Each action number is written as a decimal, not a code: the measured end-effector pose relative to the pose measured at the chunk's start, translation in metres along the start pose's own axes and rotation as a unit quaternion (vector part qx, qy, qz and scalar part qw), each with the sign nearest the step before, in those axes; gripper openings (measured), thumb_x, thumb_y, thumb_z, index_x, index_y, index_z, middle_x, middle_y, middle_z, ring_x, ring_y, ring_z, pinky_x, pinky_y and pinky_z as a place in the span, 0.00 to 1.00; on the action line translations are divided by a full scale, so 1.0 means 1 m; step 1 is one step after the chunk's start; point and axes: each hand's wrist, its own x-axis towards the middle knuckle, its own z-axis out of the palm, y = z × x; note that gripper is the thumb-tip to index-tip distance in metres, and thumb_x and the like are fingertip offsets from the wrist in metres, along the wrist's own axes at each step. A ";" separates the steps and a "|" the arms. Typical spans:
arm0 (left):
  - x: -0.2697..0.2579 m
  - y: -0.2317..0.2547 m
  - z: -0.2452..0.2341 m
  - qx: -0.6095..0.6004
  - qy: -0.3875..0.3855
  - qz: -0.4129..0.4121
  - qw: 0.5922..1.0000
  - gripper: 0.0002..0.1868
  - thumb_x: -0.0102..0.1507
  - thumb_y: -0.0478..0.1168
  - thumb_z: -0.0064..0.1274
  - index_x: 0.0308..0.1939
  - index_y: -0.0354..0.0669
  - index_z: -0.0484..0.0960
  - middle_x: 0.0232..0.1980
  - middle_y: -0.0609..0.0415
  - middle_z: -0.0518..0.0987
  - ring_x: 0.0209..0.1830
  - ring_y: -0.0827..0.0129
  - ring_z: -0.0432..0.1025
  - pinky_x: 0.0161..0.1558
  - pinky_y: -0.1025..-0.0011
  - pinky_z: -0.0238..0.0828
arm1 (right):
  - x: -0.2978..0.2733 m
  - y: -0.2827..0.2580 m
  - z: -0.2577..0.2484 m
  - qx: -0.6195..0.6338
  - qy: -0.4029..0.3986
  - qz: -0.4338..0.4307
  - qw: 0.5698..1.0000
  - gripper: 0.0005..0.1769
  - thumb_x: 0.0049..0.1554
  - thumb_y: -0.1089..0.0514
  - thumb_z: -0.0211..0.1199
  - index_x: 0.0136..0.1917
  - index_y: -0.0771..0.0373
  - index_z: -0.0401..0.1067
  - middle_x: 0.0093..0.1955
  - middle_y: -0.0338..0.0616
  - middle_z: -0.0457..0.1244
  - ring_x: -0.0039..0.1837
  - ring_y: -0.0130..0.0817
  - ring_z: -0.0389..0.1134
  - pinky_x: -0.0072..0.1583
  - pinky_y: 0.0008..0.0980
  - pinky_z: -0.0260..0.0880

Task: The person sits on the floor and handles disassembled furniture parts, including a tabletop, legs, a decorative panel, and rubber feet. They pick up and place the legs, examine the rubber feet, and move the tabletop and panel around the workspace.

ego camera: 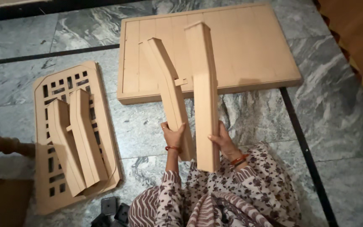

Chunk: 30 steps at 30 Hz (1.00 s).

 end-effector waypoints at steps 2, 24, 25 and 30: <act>0.008 -0.002 0.005 0.056 0.017 -0.018 0.998 0.37 0.49 0.48 0.72 0.52 0.38 0.67 0.45 0.39 0.82 0.44 0.55 0.80 0.48 0.62 0.77 | 0.018 0.045 -0.010 -0.019 0.058 -0.032 0.998 0.48 0.51 0.55 0.71 0.76 0.65 0.50 0.64 0.51 0.62 0.64 0.37 0.66 0.64 0.39 0.70; 0.000 -0.007 0.036 0.234 -0.001 -0.074 0.970 0.46 0.48 0.57 0.71 0.63 0.43 0.67 0.52 0.38 0.82 0.48 0.42 0.78 0.47 0.52 0.75 | 0.092 0.166 -0.011 -0.370 0.262 0.036 0.891 0.58 0.43 0.48 0.78 0.74 0.74 0.49 0.65 0.65 0.62 0.64 0.53 0.68 0.61 0.42 0.70; 0.000 -0.004 0.036 0.243 -0.005 -0.067 0.968 0.46 0.49 0.57 0.71 0.64 0.43 0.67 0.53 0.38 0.81 0.49 0.42 0.78 0.48 0.52 0.75 | 0.092 0.162 -0.009 -0.367 0.255 0.039 0.894 0.57 0.44 0.47 0.78 0.74 0.74 0.50 0.66 0.65 0.62 0.64 0.53 0.68 0.61 0.42 0.71; -0.006 -0.016 0.032 0.236 -0.033 -0.055 0.970 0.46 0.53 0.57 0.66 0.67 0.38 0.65 0.62 0.37 0.76 0.56 0.43 0.75 0.54 0.53 0.73 | 0.083 0.143 0.002 -0.353 0.239 0.052 0.903 0.55 0.45 0.44 0.76 0.74 0.72 0.52 0.67 0.65 0.63 0.67 0.55 0.69 0.64 0.43 0.71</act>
